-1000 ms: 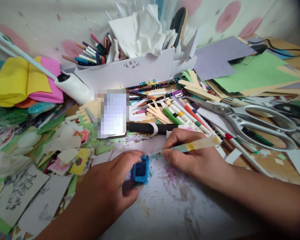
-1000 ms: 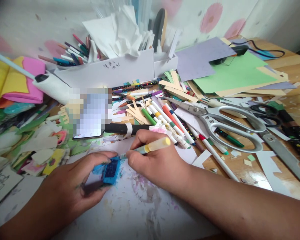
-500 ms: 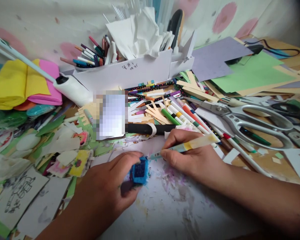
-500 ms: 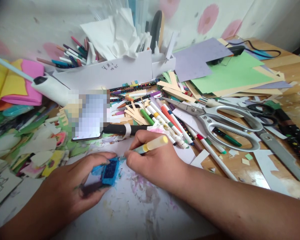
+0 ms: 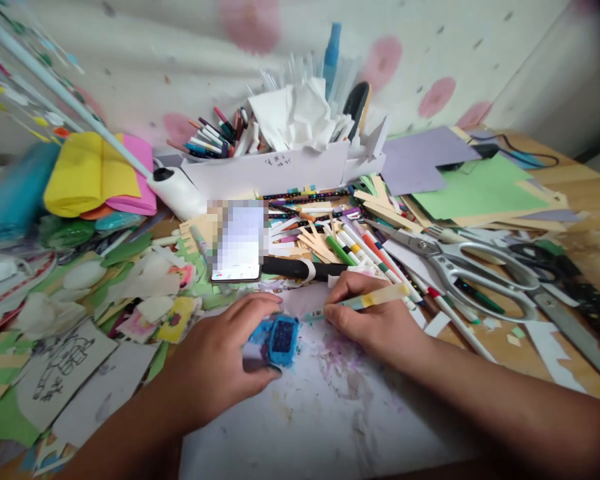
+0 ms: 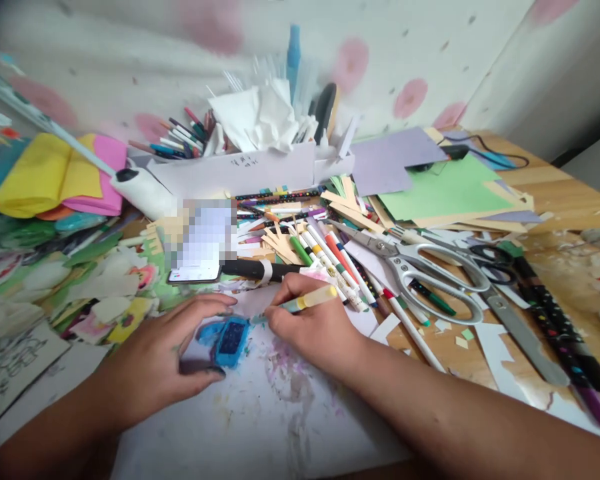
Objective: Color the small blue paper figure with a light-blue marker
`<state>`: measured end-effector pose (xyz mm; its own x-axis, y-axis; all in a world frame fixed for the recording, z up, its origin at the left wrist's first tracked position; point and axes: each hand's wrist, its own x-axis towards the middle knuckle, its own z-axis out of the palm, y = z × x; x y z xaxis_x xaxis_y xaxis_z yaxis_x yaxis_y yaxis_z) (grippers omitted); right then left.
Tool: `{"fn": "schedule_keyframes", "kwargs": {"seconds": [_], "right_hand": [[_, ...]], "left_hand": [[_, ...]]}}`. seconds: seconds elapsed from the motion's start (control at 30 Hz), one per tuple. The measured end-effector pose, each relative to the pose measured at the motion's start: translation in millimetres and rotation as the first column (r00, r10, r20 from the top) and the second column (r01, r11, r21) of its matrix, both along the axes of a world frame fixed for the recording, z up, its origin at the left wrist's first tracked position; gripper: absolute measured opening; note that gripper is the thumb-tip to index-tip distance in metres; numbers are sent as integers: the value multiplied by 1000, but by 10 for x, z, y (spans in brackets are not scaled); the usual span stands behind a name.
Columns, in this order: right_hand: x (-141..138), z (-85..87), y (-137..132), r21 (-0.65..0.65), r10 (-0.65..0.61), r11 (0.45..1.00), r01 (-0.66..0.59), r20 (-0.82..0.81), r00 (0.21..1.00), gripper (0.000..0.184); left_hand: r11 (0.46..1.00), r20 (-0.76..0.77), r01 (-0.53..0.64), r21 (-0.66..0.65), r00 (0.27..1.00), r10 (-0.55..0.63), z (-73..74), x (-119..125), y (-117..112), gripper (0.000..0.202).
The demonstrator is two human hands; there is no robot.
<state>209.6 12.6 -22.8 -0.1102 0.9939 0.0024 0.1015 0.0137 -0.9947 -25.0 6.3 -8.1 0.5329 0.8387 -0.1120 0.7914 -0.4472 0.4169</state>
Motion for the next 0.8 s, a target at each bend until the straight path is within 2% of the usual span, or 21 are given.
{"fn": "schedule_keyframes", "kwargs": {"seconds": [0.1, 0.2, 0.27, 0.33, 0.5, 0.63, 0.67, 0.73, 0.8], "right_hand": [[4, -57, -7, -128, -73, 991, 43, -240, 968, 11], [6, -54, -24, -242, -168, 969, 50, -497, 851, 13], [17, -26, -38, -219, -185, 973, 70, -562, 806, 14], [41, -11, -43, -152, -181, 982, 114, -566, 804, 14], [137, -68, -18, 82, -88, 988, 134, -420, 903, 13], [191, -48, -35, 210, 46, 978, 18, -296, 954, 4], [198, -23, -50, 254, 94, 967, -32, -237, 967, 6], [205, 33, -85, 396, 199, 900, -182, -1, 980, 13], [205, 82, -116, 493, 243, 773, -400, 353, 904, 24]], "left_hand": [[999, -25, -37, 3, 999, 37, 69, -54, 54, 61], [999, -22, -54, -4, 998, 54, 113, -104, 95, 53], [998, -3, -61, -9, 998, 61, 112, -126, 111, 43], [996, 0, -84, -20, 996, 84, 92, -134, 117, 33], [983, 134, -157, -98, 976, 169, 18, -95, 99, 7], [967, 240, -195, -163, 943, 231, 38, -33, 46, 6], [959, 262, -205, -194, 931, 252, 66, -17, 27, 8], [942, 302, -212, -262, 909, 288, 151, 18, -19, 8], [927, 343, -193, -323, 889, 305, 257, 54, -70, 6]]}}
